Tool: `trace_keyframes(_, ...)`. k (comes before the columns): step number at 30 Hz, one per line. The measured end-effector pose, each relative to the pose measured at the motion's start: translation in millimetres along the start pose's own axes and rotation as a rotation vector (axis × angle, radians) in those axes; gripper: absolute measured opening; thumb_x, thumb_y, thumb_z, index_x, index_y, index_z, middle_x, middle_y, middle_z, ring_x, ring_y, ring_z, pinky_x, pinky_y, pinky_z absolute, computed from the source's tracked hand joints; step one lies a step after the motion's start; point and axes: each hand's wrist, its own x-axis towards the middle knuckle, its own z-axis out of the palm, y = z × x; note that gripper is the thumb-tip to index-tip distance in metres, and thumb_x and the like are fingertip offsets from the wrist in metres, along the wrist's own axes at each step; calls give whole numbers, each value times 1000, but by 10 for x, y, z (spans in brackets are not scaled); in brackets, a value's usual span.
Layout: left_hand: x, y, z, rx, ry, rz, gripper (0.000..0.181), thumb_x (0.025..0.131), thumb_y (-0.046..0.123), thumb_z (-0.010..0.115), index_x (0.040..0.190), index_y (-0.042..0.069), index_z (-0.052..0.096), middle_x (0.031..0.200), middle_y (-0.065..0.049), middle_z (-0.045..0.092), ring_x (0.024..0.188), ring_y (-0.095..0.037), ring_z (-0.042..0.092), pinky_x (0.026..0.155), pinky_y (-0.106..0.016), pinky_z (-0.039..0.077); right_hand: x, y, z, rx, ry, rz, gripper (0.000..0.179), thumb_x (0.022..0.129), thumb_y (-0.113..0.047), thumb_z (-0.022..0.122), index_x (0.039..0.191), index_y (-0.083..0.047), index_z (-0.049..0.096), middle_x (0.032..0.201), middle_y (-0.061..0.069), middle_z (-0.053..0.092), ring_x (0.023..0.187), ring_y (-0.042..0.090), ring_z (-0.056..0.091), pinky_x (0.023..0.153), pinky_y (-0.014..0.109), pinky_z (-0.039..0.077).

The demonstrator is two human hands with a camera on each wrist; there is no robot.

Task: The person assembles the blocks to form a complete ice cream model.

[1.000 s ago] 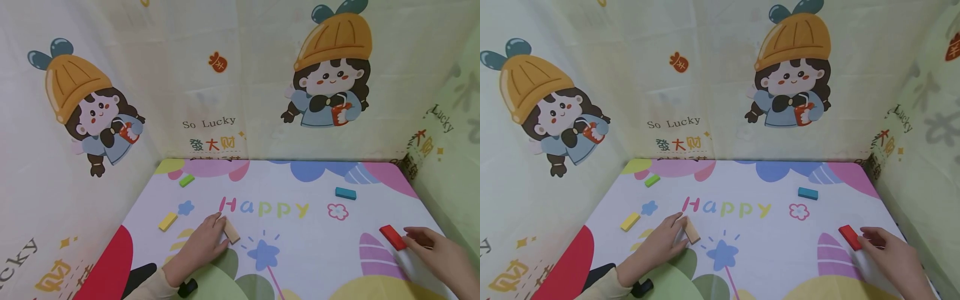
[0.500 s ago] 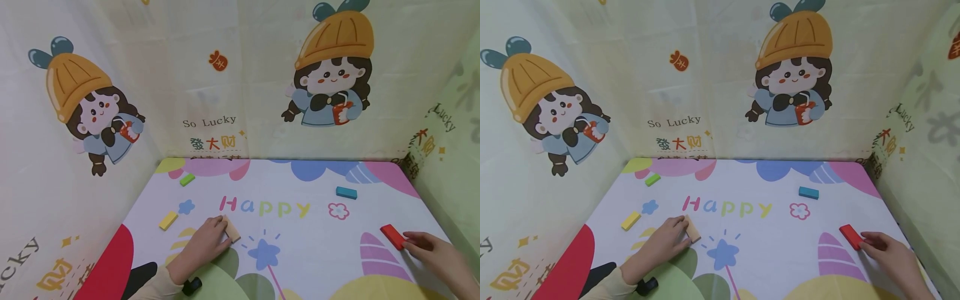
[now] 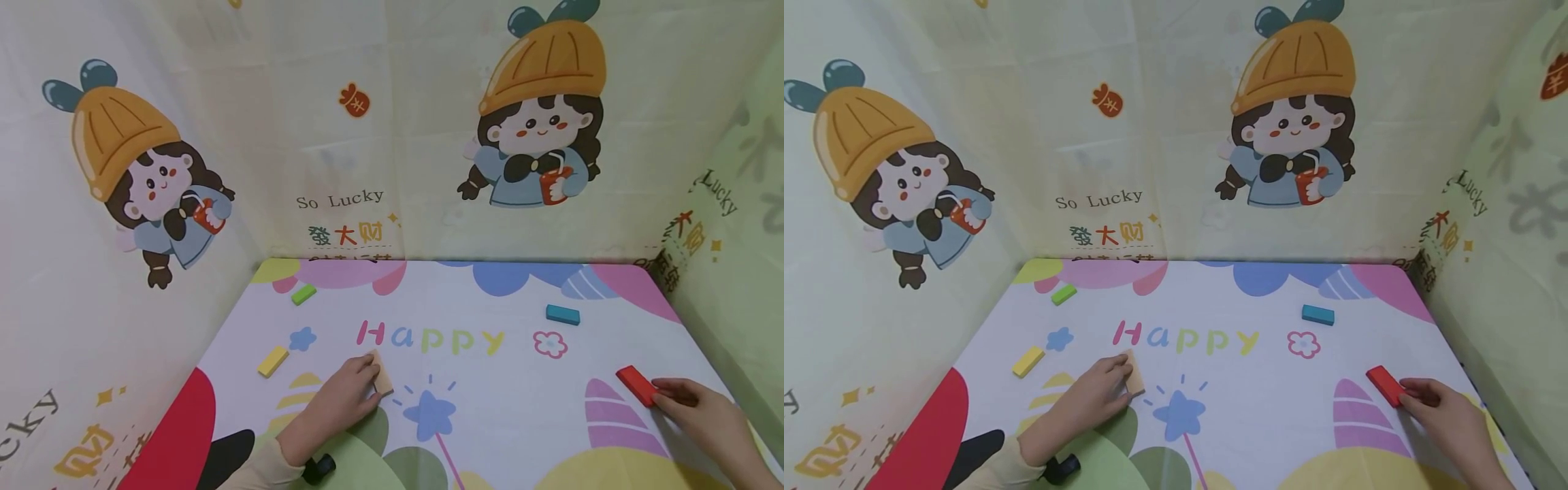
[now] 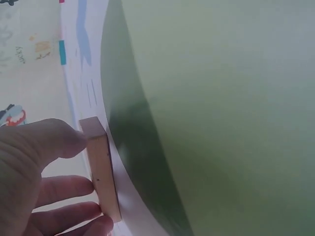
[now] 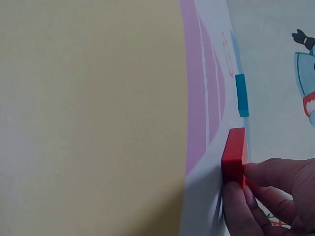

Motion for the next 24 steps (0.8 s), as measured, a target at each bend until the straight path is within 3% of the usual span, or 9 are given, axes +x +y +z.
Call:
trace_keyframes(4,27,22,18,12,0,22,48,92,28,77,130,0,69,141,-20,62,128,-33,61,103,-43,54,-6,33,30,27,33,-55,45,95,-30,74,120,7,68,102,24,74,75,-20,43,62,24,38)
trace_keyframes(5,32,26,25,12,3,30,47,92,28,77,129,0,69,140,-20,62,128,-33,61,103,-43,54,-6,38,39,32,39,-61,45,95,-31,74,119,7,69,102,23,75,74,-25,35,61,23,38)
trace_keyframes(8,43,44,33,6,12,53,45,91,24,78,127,0,70,139,-20,63,128,-33,61,103,-43,55,4,29,60,45,32,-49,48,96,-34,74,120,7,69,104,23,75,73,-27,32,61,22,37)
trace_keyframes(14,53,101,56,-27,-17,59,45,91,21,78,129,0,68,141,-19,62,130,-32,60,104,-44,54,27,-57,82,49,14,-45,49,95,-36,74,120,6,69,105,23,74,76,-16,44,59,19,39)
trace_keyframes(17,63,153,64,-48,-44,70,44,92,21,77,130,1,68,142,-18,62,131,-32,60,104,-44,53,38,-123,92,48,-7,-43,48,95,-35,74,121,6,69,107,25,73,81,2,60,62,22,41)
trace_keyframes(20,69,218,59,-72,-58,88,43,92,21,77,129,2,69,143,-18,61,132,-32,60,104,-44,53,63,-201,117,55,-41,-22,49,96,-32,73,123,8,66,110,28,71,91,32,65,68,30,44)
trace_keyframes(22,73,263,52,-81,-72,87,42,92,21,76,130,3,69,144,-16,61,133,-31,59,105,-42,53,85,-256,141,70,-64,-1,49,96,-30,72,125,9,64,112,30,69,97,40,63,71,36,46)
trace_keyframes(24,80,305,47,-86,-86,79,42,93,21,76,130,4,69,145,-15,61,134,-29,58,106,-41,52,103,-305,169,78,-74,16,48,96,-28,73,126,9,64,114,30,69,98,40,63,72,36,48)
